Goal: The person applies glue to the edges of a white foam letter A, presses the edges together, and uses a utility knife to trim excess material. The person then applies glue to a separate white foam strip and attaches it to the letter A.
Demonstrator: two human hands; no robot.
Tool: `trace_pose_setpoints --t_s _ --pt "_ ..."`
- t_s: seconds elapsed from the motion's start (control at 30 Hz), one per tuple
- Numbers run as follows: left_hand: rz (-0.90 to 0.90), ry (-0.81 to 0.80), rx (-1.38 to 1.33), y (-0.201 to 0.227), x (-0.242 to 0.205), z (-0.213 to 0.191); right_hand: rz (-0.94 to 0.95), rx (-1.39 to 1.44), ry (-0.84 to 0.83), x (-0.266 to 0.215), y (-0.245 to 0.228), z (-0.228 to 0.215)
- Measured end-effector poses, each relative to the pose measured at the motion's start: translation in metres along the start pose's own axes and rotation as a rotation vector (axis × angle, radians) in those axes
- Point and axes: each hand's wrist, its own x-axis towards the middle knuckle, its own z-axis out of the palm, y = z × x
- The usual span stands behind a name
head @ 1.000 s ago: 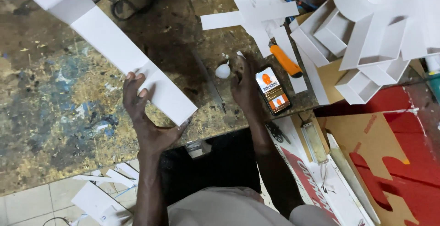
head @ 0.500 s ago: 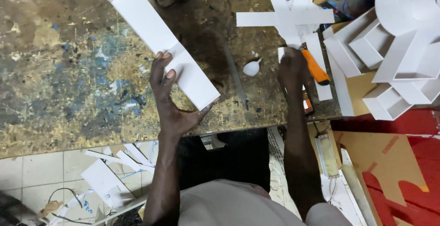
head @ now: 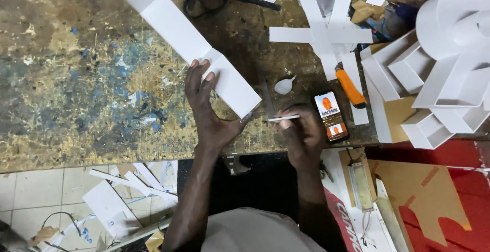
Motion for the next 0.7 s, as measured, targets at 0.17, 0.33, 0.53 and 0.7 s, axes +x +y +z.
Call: trace_pose_setpoints --t_s 0.17,0.33,0.53,0.7 --pt "-0.044 0.008 -0.015 0.006 -0.001 0.005 -0.289 -0.361 -0.004 0.004 -0.033 0.032" --pt "-0.044 0.001 0.021 -0.003 -0.012 0.012 -0.331 -0.432 -0.089 0.006 -0.042 0.047" --pt "-0.01 -0.018 0.09 -0.013 -0.013 0.018 -0.243 -0.583 0.006 0.026 -0.054 0.048" --pt "-0.041 0.004 0.11 -0.007 -0.018 0.026 -0.274 -0.656 0.067 0.009 0.014 0.001"
